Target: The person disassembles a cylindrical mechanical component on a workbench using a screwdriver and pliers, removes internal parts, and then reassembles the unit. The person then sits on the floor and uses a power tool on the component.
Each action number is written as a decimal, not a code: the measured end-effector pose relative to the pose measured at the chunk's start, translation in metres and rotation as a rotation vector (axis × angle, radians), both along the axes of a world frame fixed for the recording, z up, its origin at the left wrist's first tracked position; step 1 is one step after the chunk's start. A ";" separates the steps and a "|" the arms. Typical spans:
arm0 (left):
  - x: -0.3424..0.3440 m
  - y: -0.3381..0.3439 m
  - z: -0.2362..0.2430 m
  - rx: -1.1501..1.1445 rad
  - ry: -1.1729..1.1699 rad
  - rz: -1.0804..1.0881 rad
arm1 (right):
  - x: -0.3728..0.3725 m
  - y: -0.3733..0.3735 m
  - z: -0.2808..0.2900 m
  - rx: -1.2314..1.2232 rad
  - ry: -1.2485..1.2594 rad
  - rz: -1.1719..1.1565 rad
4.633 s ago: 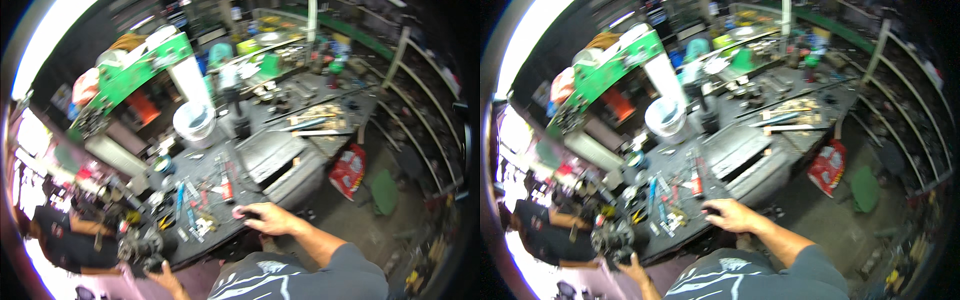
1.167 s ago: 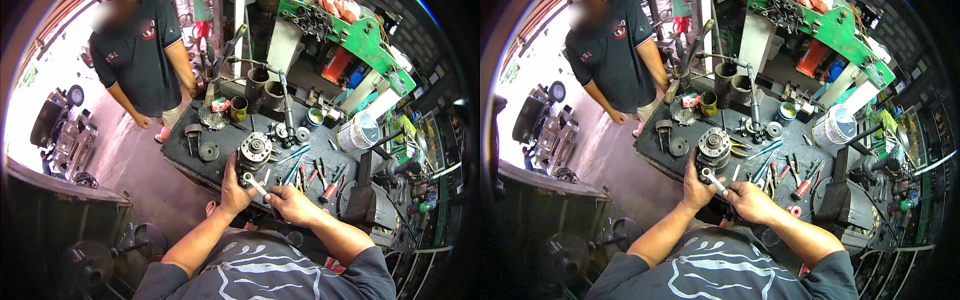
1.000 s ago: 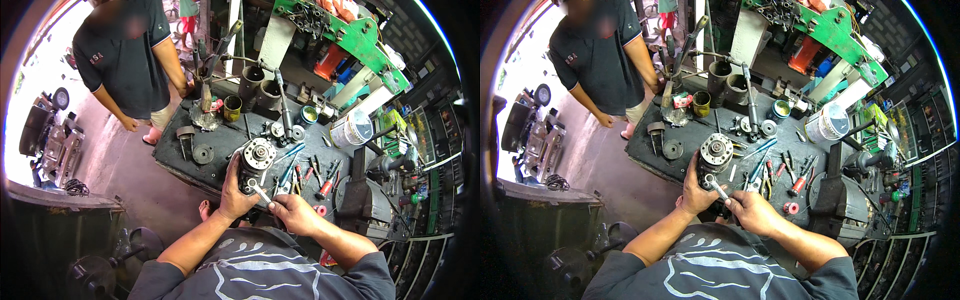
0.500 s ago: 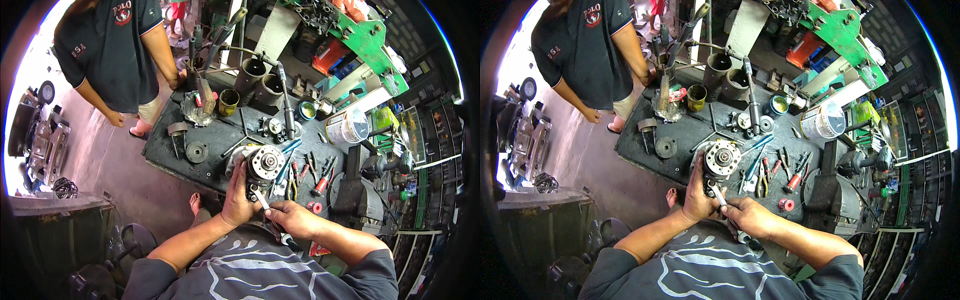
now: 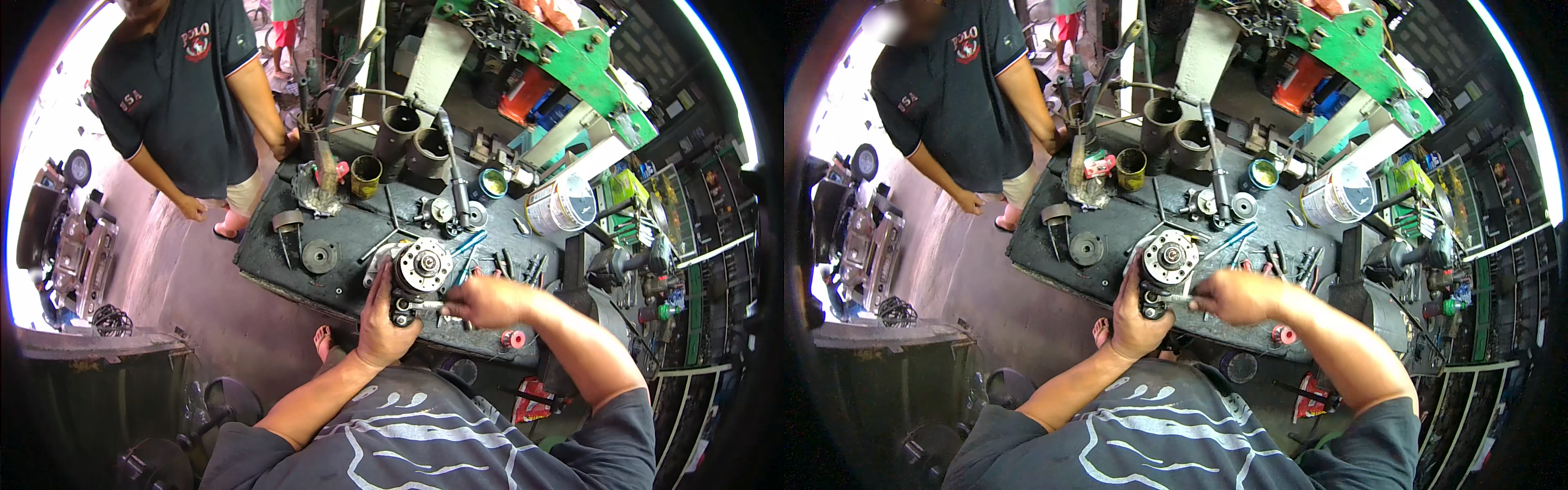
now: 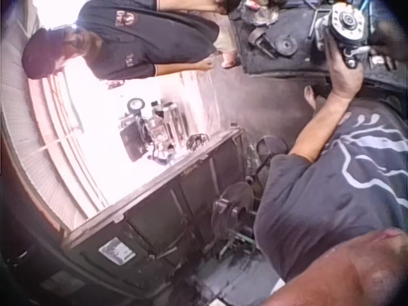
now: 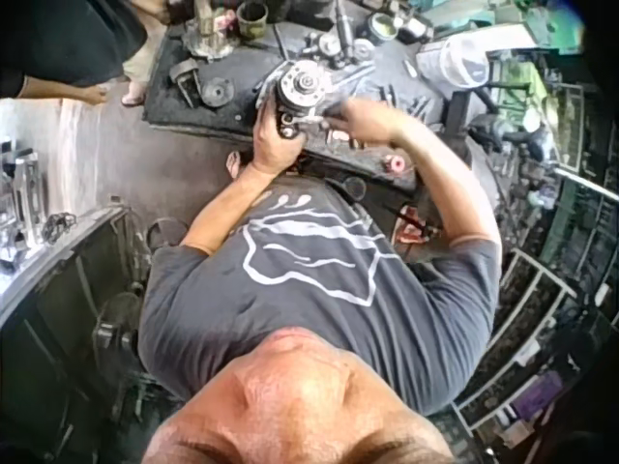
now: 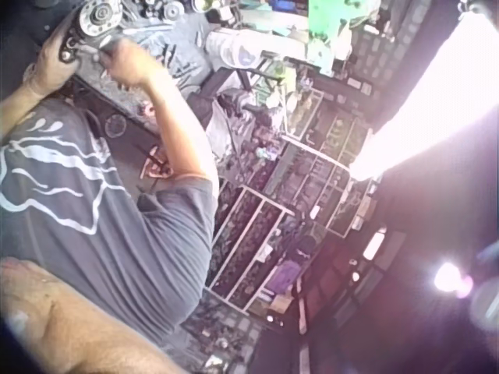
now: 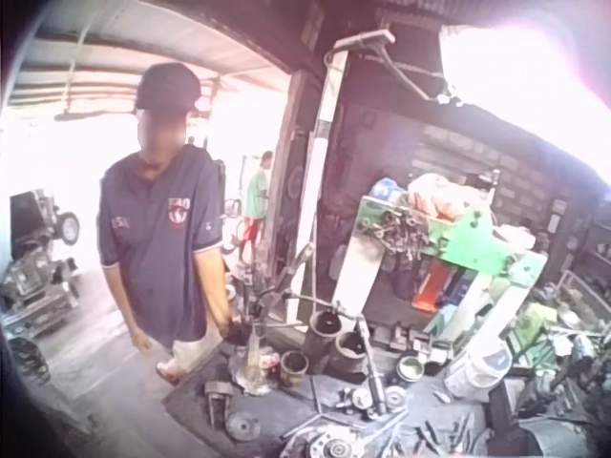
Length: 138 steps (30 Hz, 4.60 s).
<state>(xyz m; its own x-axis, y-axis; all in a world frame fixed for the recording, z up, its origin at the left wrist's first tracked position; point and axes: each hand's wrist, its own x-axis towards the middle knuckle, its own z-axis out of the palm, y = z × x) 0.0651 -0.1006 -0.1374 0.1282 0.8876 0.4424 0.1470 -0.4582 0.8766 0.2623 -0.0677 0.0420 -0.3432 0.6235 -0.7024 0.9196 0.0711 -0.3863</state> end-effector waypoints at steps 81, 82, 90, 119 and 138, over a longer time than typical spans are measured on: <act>-0.077 0.068 0.065 -0.767 0.118 -0.506 | -0.007 -0.018 -0.130 0.649 0.860 -0.565; -0.077 0.070 0.068 -0.780 0.115 -0.541 | -0.008 -0.014 -0.131 0.567 0.901 -0.620; -0.078 0.084 0.080 -0.432 0.355 -0.631 | -0.001 -0.006 -0.128 0.739 0.721 -0.487; -0.071 0.126 0.087 -0.007 0.614 -0.863 | 0.005 0.008 -0.119 0.629 0.751 -0.399; -0.107 0.088 0.033 -0.501 0.091 -0.781 | 0.035 -0.036 -0.146 0.545 0.715 -1.025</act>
